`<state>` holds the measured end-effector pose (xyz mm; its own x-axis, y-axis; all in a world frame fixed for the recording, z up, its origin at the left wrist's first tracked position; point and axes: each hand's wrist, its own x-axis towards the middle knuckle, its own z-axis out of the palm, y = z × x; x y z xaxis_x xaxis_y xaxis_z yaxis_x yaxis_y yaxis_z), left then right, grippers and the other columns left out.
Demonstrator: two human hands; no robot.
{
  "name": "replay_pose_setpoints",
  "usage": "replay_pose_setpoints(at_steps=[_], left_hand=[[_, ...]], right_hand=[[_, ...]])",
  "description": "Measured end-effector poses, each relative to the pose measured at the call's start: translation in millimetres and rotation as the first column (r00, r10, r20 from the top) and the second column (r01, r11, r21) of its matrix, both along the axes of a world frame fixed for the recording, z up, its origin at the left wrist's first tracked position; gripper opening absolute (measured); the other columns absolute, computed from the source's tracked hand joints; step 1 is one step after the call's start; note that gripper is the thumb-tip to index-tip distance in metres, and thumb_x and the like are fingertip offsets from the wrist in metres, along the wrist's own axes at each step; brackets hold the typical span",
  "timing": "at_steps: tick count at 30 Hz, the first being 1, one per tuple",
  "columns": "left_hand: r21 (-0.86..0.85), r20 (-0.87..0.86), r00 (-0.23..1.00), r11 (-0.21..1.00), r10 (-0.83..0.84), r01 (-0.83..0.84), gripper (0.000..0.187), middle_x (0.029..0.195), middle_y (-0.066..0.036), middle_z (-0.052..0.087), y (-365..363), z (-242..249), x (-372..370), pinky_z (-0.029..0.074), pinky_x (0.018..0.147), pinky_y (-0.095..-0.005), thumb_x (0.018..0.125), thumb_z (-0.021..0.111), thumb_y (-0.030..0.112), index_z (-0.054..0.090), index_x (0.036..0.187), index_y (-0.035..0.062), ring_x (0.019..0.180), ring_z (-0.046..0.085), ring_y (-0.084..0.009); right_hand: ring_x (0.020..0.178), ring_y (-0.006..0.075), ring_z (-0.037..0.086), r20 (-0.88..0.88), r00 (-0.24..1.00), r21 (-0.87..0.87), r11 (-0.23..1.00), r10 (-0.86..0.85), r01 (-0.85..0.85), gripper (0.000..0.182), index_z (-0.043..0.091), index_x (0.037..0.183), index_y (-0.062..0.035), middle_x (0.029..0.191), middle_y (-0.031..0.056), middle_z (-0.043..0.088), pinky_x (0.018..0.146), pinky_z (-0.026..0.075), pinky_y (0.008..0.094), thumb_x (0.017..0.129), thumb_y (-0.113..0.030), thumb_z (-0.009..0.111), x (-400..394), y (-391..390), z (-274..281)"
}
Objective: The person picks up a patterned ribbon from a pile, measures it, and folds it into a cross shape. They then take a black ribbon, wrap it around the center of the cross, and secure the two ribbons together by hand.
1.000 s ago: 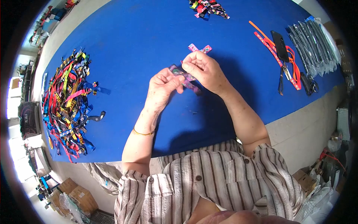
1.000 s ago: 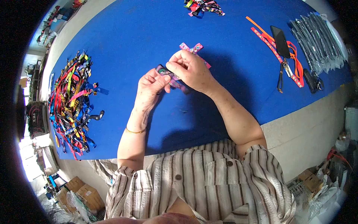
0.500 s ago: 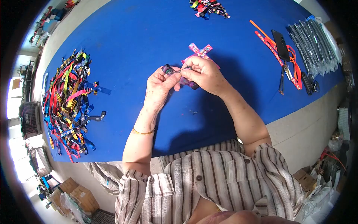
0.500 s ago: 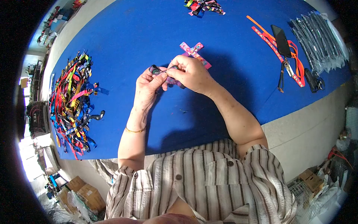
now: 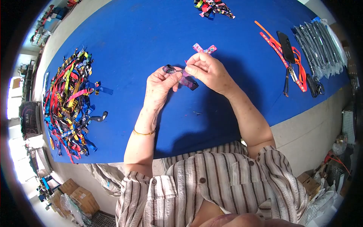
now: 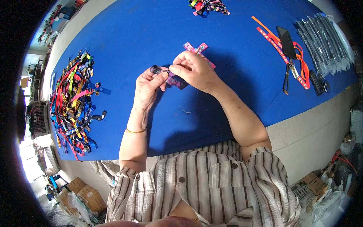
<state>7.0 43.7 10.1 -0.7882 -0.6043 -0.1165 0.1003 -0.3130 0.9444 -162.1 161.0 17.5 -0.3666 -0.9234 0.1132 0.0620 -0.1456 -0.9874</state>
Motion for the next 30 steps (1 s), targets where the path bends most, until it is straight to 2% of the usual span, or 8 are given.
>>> replay_pose_setpoints(at_steps=[6,8,16,19,22,23,27,30], left_hand=[[-0.040,0.226,0.962,0.985,-0.153,0.166,0.012,0.082,-0.001,0.071,14,8,-1,0.044,0.058,-0.0226,0.094,0.075,0.007,0.074,0.104,0.0010,0.063,0.056,-0.0064],[-0.040,0.259,0.948,0.979,-0.183,0.200,0.010,0.083,-0.002,0.070,16,8,-1,0.045,0.058,-0.0232,0.095,0.076,0.007,0.073,0.101,0.0003,0.066,0.058,-0.0077],[0.049,0.118,0.958,0.966,-0.260,0.255,0.009,0.081,-0.002,0.069,19,9,-3,0.049,0.060,-0.0244,0.095,0.074,0.009,0.072,0.099,0.0001,0.065,0.060,-0.0076],[0.049,0.092,0.971,0.975,-0.220,0.217,0.011,0.080,-0.003,0.069,17,2,-1,0.050,0.061,-0.0250,0.097,0.074,0.010,0.071,0.099,-0.0001,0.064,0.061,-0.0084],[0.093,0.043,0.992,0.989,-0.115,0.111,0.011,0.080,-0.004,0.070,16,0,0,0.050,0.059,-0.0251,0.098,0.073,0.012,0.071,0.099,0.0007,0.063,0.062,-0.0096],[0.108,0.034,0.996,0.991,-0.079,0.075,0.011,0.080,-0.005,0.071,13,1,0,0.050,0.059,-0.0251,0.098,0.073,0.012,0.071,0.099,0.0011,0.062,0.063,-0.0099],[0.147,0.027,1.000,0.989,0.013,-0.016,0.012,0.079,-0.006,0.072,6,3,0,0.051,0.057,-0.0243,0.100,0.072,0.014,0.070,0.097,0.0028,0.059,0.065,-0.0112],[0.161,0.018,1.000,0.987,0.025,-0.027,0.014,0.077,-0.006,0.072,6,2,-2,0.052,0.057,-0.0244,0.100,0.072,0.016,0.069,0.095,0.0032,0.059,0.065,-0.0117]], right_hand=[[0.083,0.0109,0.069,-0.120,0.991,0.119,0.992,0.060,-0.046,0.018,0.066,0.106,0.0033,0.093,0.0074,0.073,0.076,0.057,0.0271,0.098,-0.012,0.072,4,5,13],[0.075,0.0093,0.067,-0.081,0.994,0.047,0.996,0.079,-0.075,0.015,0.068,0.098,0.0029,0.084,0.0057,0.072,0.069,0.054,0.0266,0.098,-0.012,0.071,6,3,3],[0.071,0.0073,0.065,-0.100,0.995,0.074,0.997,0.024,-0.017,0.014,0.069,0.092,0.0017,0.077,0.0037,0.070,0.062,0.050,0.0257,0.098,-0.011,0.070,2,2,0],[0.076,0.0076,0.066,-0.075,0.997,0.135,0.991,0.024,-0.014,0.013,0.069,0.098,0.0015,0.084,0.0045,0.072,0.067,0.053,0.0255,0.099,-0.012,0.070,2,1,1],[0.084,0.0092,0.068,0.039,0.999,0.007,1.000,-0.014,0.014,0.018,0.066,0.108,0.0023,0.093,0.0058,0.072,0.076,0.055,0.0267,0.099,-0.012,0.070,-3,-3,-7],[0.093,0.0112,0.068,-0.025,1.000,0.004,1.000,0.019,-0.019,0.026,0.061,0.122,0.0032,0.102,0.0078,0.071,0.084,0.056,0.0285,0.099,-0.007,0.067,-8,-2,-7],[0.099,0.0128,0.067,-0.050,0.989,0.005,0.991,0.137,-0.137,0.037,0.054,0.133,0.0046,0.106,0.0096,0.068,0.086,0.055,0.0289,0.097,0.003,0.058,-8,4,-3],[0.097,0.0115,0.066,-0.028,0.992,0.013,0.992,0.125,-0.125,0.034,0.056,0.131,0.0044,0.104,0.0083,0.068,0.084,0.055,0.0282,0.097,0.003,0.057,-6,0,-5]])
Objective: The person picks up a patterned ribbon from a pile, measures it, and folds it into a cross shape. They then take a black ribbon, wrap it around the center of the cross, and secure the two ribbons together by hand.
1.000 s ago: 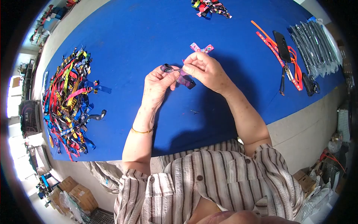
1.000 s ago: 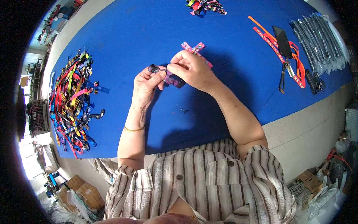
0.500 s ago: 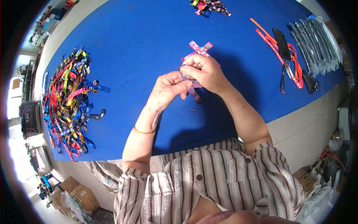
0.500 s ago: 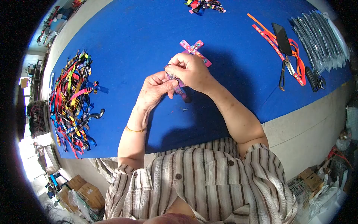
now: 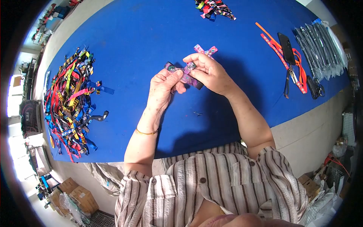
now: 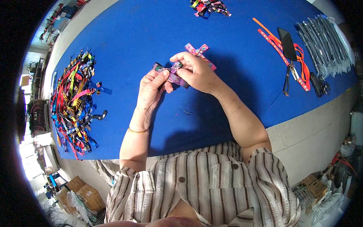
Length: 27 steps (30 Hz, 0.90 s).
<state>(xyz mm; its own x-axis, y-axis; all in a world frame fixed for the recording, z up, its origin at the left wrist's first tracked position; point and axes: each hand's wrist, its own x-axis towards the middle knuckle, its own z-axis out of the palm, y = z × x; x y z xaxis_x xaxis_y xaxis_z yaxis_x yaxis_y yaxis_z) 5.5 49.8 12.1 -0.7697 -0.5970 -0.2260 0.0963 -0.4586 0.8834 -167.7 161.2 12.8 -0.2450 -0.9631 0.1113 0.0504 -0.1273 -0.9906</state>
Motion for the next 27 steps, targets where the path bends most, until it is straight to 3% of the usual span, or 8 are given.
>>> replay_pose_setpoints(at_steps=[6,9,12,15,19,25,27], left_hand=[[-0.094,0.005,1.000,0.995,-0.030,0.031,0.015,0.080,-0.008,0.073,0,-7,-1,0.053,0.058,-0.0255,0.101,0.071,0.017,0.068,0.096,0.0030,0.060,0.066,-0.0130],[-0.126,0.007,0.999,0.991,-0.049,0.049,0.015,0.082,-0.009,0.074,-1,-7,-1,0.052,0.059,-0.0260,0.101,0.070,0.018,0.068,0.098,0.0031,0.062,0.067,-0.0138],[-0.140,-0.010,1.000,0.990,-0.013,0.011,0.015,0.081,-0.010,0.073,4,-1,-2,0.054,0.061,-0.0263,0.101,0.071,0.016,0.067,0.099,0.0018,0.065,0.068,-0.0137],[-0.169,-0.027,0.999,0.985,0.041,-0.045,0.015,0.080,-0.010,0.073,1,-3,-1,0.054,0.062,-0.0265,0.102,0.070,0.016,0.066,0.099,0.0022,0.066,0.068,-0.0141],[-0.173,-0.047,0.992,0.977,0.117,-0.123,0.016,0.078,-0.010,0.072,-6,-6,0,0.052,0.061,-0.0264,0.102,0.069,0.017,0.065,0.098,0.0029,0.065,0.067,-0.0143],[-0.044,-0.079,0.978,0.979,0.196,-0.199,0.013,0.079,-0.011,0.074,-10,0,-2,0.050,0.055,-0.0224,0.104,0.066,0.017,0.064,0.100,0.0041,0.059,0.065,-0.0116],[-0.049,-0.082,0.995,0.997,0.060,-0.065,0.012,0.081,-0.012,0.075,-18,2,4,0.050,0.053,-0.0226,0.103,0.066,0.015,0.063,0.101,0.0036,0.057,0.065,-0.0119]], right_hand=[[0.083,0.0058,0.060,-0.068,0.997,0.036,0.999,-0.036,0.039,0.025,0.064,0.123,0.0021,0.094,0.0034,0.067,0.073,0.050,0.0250,0.101,0.000,0.054,-3,0,-3],[0.075,0.0044,0.056,-0.109,0.990,-0.023,0.996,-0.088,0.086,0.024,0.065,0.122,0.0016,0.086,0.0008,0.065,0.067,0.047,0.0241,0.103,-0.003,0.053,1,-1,-3],[0.071,0.0040,0.057,-0.255,0.932,-0.197,0.957,-0.259,0.212,0.022,0.065,0.122,0.0008,0.080,-0.0002,0.065,0.060,0.045,0.0238,0.105,-0.009,0.056,10,-7,-6],[0.067,0.0053,0.058,-0.049,0.997,0.187,0.980,-0.056,0.064,0.020,0.066,0.116,-0.0008,0.080,0.0011,0.065,0.056,0.046,0.0237,0.105,-0.017,0.061,8,4,19],[0.061,0.0069,0.059,0.051,0.997,0.255,0.965,0.053,-0.064,0.020,0.065,0.105,-0.0022,0.080,0.0019,0.066,0.055,0.048,0.0233,0.102,-0.022,0.068,6,4,9],[0.069,0.0091,0.065,-0.012,0.990,0.330,0.935,0.144,-0.131,0.018,0.066,0.101,0.0002,0.085,0.0047,0.070,0.059,0.051,0.0246,0.100,-0.018,0.070,2,9,14],[0.072,0.0094,0.066,-0.014,0.992,0.215,0.969,0.124,-0.118,0.016,0.066,0.102,0.0002,0.086,0.0047,0.071,0.064,0.052,0.0246,0.100,-0.015,0.070,2,8,5]])
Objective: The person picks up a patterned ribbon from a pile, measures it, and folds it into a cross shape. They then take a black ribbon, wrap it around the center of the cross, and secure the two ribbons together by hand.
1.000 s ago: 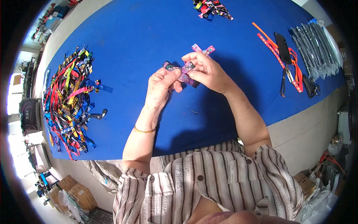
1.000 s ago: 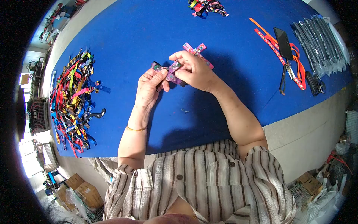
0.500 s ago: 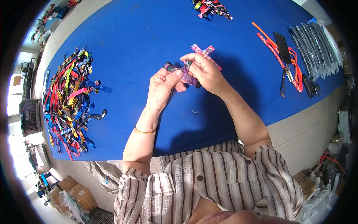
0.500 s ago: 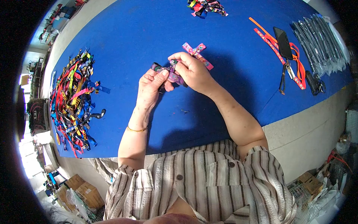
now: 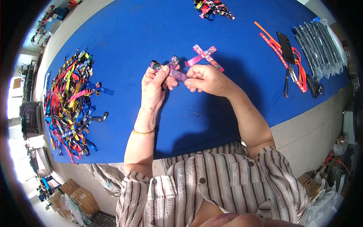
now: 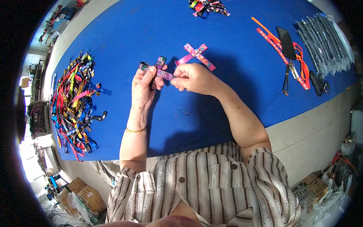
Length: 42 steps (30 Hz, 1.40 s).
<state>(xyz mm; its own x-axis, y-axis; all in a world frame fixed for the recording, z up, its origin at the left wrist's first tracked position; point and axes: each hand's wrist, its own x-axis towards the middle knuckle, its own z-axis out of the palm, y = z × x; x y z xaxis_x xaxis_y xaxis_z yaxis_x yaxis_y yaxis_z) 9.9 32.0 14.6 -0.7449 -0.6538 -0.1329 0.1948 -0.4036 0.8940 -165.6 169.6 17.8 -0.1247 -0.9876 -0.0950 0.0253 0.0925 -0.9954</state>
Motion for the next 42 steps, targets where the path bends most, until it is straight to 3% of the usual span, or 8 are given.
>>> replay_pose_setpoints(at_steps=[4,7,12,21,27,31,35,42], left_hand=[[-0.051,-0.030,0.992,0.992,-0.119,0.118,0.008,0.092,-0.015,0.076,3,-6,1,0.051,0.050,-0.0236,0.102,0.067,0.011,0.063,0.104,0.0040,0.055,0.065,-0.0130],[0.000,-0.016,0.983,0.983,-0.184,0.184,0.009,0.092,-0.015,0.075,14,-4,-4,0.053,0.051,-0.0246,0.100,0.069,0.006,0.061,0.104,0.0046,0.056,0.067,-0.0141],[0.000,0.084,0.967,0.971,-0.239,0.240,0.013,0.081,-0.005,0.067,29,1,-7,0.058,0.055,-0.0278,0.099,0.071,0.006,0.060,0.105,0.0012,0.060,0.068,-0.0140],[0.015,0.096,0.942,0.947,-0.322,0.322,0.019,0.094,-0.009,0.075,31,0,-8,0.059,0.061,-0.0266,0.098,0.072,0.009,0.064,0.113,0.0001,0.065,0.071,-0.0156],[0.020,0.004,0.964,0.964,-0.267,0.267,0.014,0.092,-0.013,0.076,32,-3,-8,0.059,0.061,-0.0264,0.102,0.069,0.014,0.064,0.106,0.0017,0.065,0.072,-0.0157],[0.082,-0.050,0.984,0.981,-0.174,0.177,0.013,0.091,-0.014,0.076,23,0,-9,0.058,0.058,-0.0251,0.104,0.066,0.015,0.063,0.101,0.0030,0.063,0.071,-0.0155],[0.110,-0.058,0.989,0.984,-0.133,0.139,0.014,0.081,-0.011,0.075,16,-5,-6,0.058,0.057,-0.0250,0.104,0.065,0.016,0.063,0.100,0.0031,0.061,0.071,-0.0154],[0.051,-0.025,0.987,0.986,-0.159,0.160,0.014,0.083,-0.015,0.074,18,-6,-5,0.060,0.066,-0.0307,0.105,0.064,0.015,0.060,0.105,0.0011,0.070,0.073,-0.0205]], right_hand=[[0.078,0.0084,0.067,0.113,0.974,-0.190,0.958,-0.195,0.214,0.011,0.067,0.101,-0.0001,0.087,0.0039,0.072,0.071,0.054,0.0243,0.099,-0.010,0.070,-2,-7,-2],[0.077,0.0067,0.066,-0.044,0.959,-0.271,0.927,-0.282,0.260,0.008,0.067,0.098,-0.0003,0.084,0.0031,0.071,0.069,0.053,0.0240,0.099,-0.008,0.069,-5,-8,3],[0.069,0.0047,0.063,-0.112,0.972,-0.221,0.959,-0.208,0.179,0.010,0.066,0.094,0.0006,0.079,0.0017,0.069,0.061,0.050,0.0236,0.097,-0.007,0.071,6,-5,8],[0.075,0.0066,0.064,-0.125,0.962,-0.240,0.949,-0.241,0.207,0.006,0.068,0.094,-0.0008,0.080,0.0016,0.068,0.069,0.053,0.0256,0.097,-0.006,0.070,9,-6,5],[0.072,0.0091,0.066,-0.049,0.964,-0.213,0.946,-0.260,0.245,0.011,0.067,0.097,0.0009,0.079,0.0030,0.069,0.067,0.055,0.0272,0.098,-0.010,0.069,1,-9,-4],[0.092,0.0137,0.068,-0.077,0.958,-0.326,0.915,-0.276,0.238,0.020,0.064,0.113,0.0013,0.100,0.0086,0.070,0.087,0.056,0.0310,0.094,-0.003,0.063,-6,-7,-5],[0.112,0.0157,0.063,-0.131,0.983,-0.204,0.974,-0.130,0.102,0.037,0.059,0.129,0.0012,0.118,0.0083,0.066,0.102,0.050,0.0338,0.093,0.003,0.057,-9,-2,4],[0.099,0.0095,0.065,-0.083,0.982,-0.135,0.979,-0.167,0.155,0.026,0.062,0.126,0.0004,0.109,0.0058,0.068,0.087,0.054,0.0271,0.101,0.000,0.056,-3,-4,5]])
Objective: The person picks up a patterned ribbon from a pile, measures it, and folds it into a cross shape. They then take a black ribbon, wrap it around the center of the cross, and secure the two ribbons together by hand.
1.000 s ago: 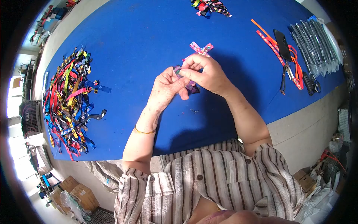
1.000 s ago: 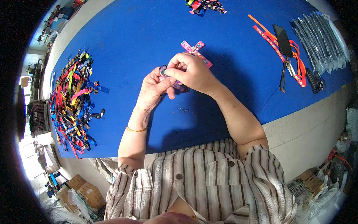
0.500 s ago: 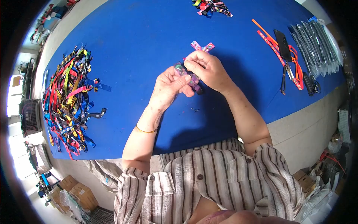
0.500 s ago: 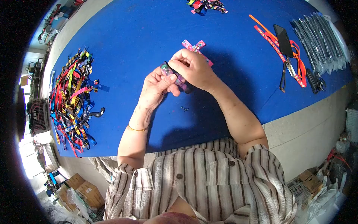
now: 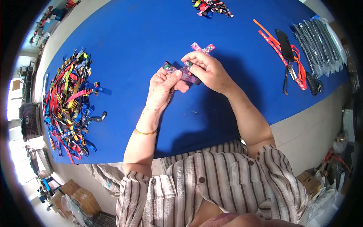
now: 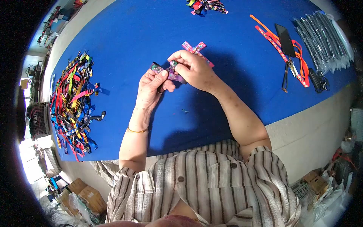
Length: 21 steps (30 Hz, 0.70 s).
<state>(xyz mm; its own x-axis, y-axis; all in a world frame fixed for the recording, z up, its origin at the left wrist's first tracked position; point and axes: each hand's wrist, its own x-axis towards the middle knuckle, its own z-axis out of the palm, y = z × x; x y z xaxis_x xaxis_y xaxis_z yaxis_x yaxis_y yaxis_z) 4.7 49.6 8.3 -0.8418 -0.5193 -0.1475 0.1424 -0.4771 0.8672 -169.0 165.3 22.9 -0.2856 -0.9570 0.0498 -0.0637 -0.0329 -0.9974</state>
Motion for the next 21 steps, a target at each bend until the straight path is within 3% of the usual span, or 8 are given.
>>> replay_pose_setpoints(at_steps=[3,8,12,16,17,19,21], left_hand=[[-0.073,-0.035,0.999,0.997,-0.014,0.011,0.012,0.088,-0.017,0.074,0,-1,-1,0.060,0.072,-0.0338,0.106,0.060,0.013,0.058,0.107,0.0010,0.077,0.075,-0.0235],[0.051,-0.078,0.997,0.999,0.021,-0.017,0.023,0.096,-0.017,0.072,-7,-1,2,0.061,0.078,-0.0409,0.109,0.052,0.022,0.057,0.110,-0.0002,0.085,0.076,-0.0311],[0.057,-0.062,0.997,0.997,0.053,-0.050,0.023,0.099,-0.016,0.073,-6,0,1,0.061,0.078,-0.0380,0.109,0.052,0.019,0.060,0.114,-0.0023,0.087,0.076,-0.0285],[-0.047,-0.046,0.995,0.995,0.091,-0.094,0.022,0.104,-0.014,0.074,-2,-7,1,0.059,0.079,-0.0330,0.107,0.057,0.017,0.063,0.117,-0.0016,0.086,0.074,-0.0219],[-0.076,-0.049,0.993,0.991,0.104,-0.108,0.022,0.106,-0.014,0.074,-2,-10,1,0.058,0.080,-0.0318,0.107,0.059,0.018,0.065,0.117,-0.0007,0.086,0.073,-0.0198],[-0.299,-0.009,0.985,0.939,0.174,-0.169,0.019,0.099,-0.011,0.074,-2,-9,1,0.055,0.074,-0.0272,0.105,0.064,0.017,0.068,0.112,0.0008,0.078,0.069,-0.0145],[-0.449,0.054,0.971,0.874,0.231,-0.183,0.016,0.092,-0.008,0.073,-4,-7,3,0.051,0.067,-0.0231,0.104,0.067,0.017,0.070,0.108,0.0024,0.071,0.065,-0.0103]], right_hand=[[0.085,0.0094,0.064,-0.163,0.975,-0.131,0.983,-0.148,0.127,0.021,0.067,0.115,0.0013,0.095,0.0064,0.069,0.075,0.053,0.0287,0.099,0.001,0.053,1,-5,-12],[0.087,0.0105,0.064,-0.093,0.975,-0.212,0.960,-0.203,0.180,0.022,0.069,0.115,-0.0008,0.098,0.0055,0.071,0.078,0.052,0.0290,0.100,-0.001,0.053,2,-6,-16],[0.089,0.0098,0.064,-0.097,0.979,-0.224,0.963,-0.178,0.153,0.022,0.069,0.115,-0.0012,0.098,0.0051,0.071,0.080,0.053,0.0280,0.101,0.000,0.053,4,-7,-14],[0.089,0.0084,0.065,-0.007,0.991,-0.097,0.987,-0.131,0.130,0.020,0.069,0.113,-0.0007,0.096,0.0044,0.071,0.079,0.053,0.0269,0.099,0.002,0.056,6,-5,-14],[0.088,0.0077,0.065,0.032,0.988,-0.142,0.978,-0.152,0.155,0.019,0.069,0.113,-0.0008,0.094,0.0039,0.071,0.077,0.053,0.0271,0.098,0.002,0.058,9,-7,-16],[0.085,0.0062,0.065,0.112,0.975,-0.226,0.951,-0.190,0.211,0.019,0.069,0.112,-0.0010,0.091,0.0028,0.070,0.074,0.053,0.0274,0.096,0.003,0.061,17,-11,-21],[0.083,0.0079,0.066,-0.037,0.982,-0.163,0.970,-0.187,0.179,0.017,0.070,0.110,-0.0016,0.090,0.0042,0.070,0.073,0.054,0.0285,0.094,0.002,0.064,15,-8,-18]])
